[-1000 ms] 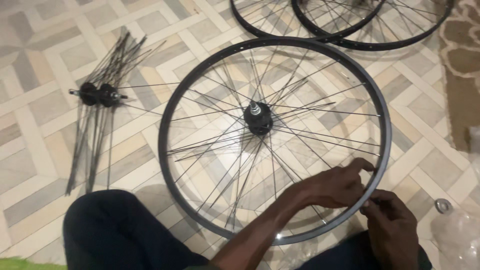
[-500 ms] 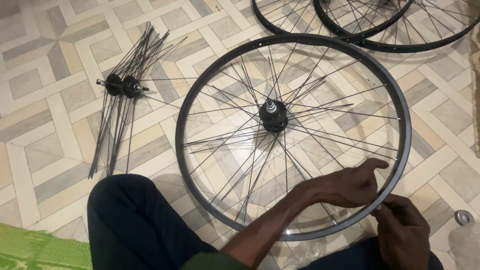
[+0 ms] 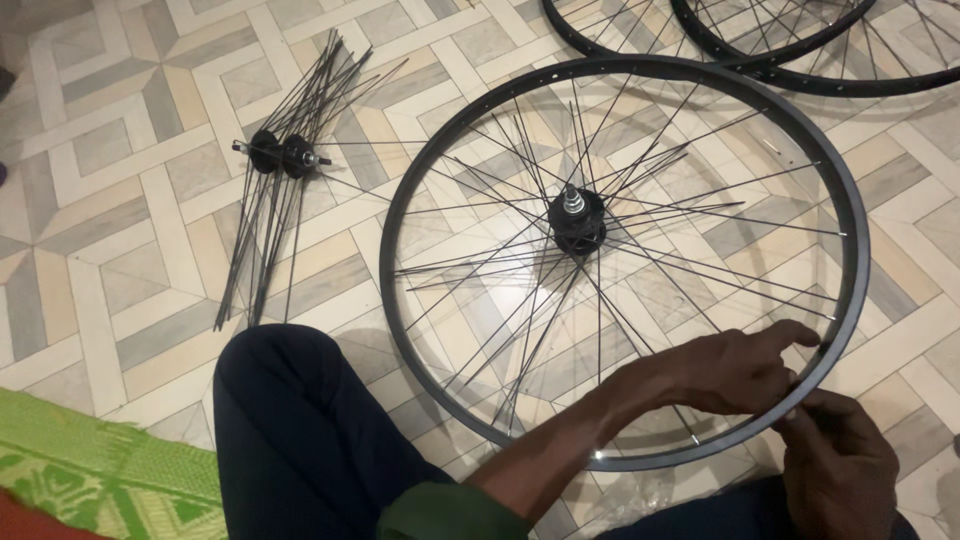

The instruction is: The person laces a bicycle wheel by inserting spokes through the hub and rim, then securing them with nipples. The person works methodically around the wheel, ensuring each spoke is properly seated.

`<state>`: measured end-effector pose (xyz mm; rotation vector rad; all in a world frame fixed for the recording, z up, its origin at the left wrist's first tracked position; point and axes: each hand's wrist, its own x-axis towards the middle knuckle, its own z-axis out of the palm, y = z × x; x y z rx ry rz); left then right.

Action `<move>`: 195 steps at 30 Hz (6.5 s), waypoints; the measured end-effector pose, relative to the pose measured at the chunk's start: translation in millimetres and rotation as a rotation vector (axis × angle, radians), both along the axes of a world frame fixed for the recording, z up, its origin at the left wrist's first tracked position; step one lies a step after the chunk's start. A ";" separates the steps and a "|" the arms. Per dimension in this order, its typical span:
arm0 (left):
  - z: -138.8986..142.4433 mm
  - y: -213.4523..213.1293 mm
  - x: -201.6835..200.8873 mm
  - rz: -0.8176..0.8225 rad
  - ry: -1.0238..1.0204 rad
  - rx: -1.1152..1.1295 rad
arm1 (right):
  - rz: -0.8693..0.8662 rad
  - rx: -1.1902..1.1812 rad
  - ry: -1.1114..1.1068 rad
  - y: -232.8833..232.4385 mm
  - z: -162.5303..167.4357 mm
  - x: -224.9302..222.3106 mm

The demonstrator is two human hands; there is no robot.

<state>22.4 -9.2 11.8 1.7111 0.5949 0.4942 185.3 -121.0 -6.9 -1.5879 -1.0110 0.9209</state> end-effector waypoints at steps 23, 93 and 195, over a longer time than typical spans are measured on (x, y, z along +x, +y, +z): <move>-33.8 3.1 -326.6 1.460 0.823 0.133 | 0.048 0.116 0.011 -11.0 -7.8 -8.8; -73.9 245.6 -373.4 1.200 0.608 -0.060 | -0.134 0.001 -0.188 55.5 -100.4 41.2; 383.4 -57.9 -148.9 0.500 -0.174 0.407 | -0.203 0.130 0.766 -16.9 12.2 24.3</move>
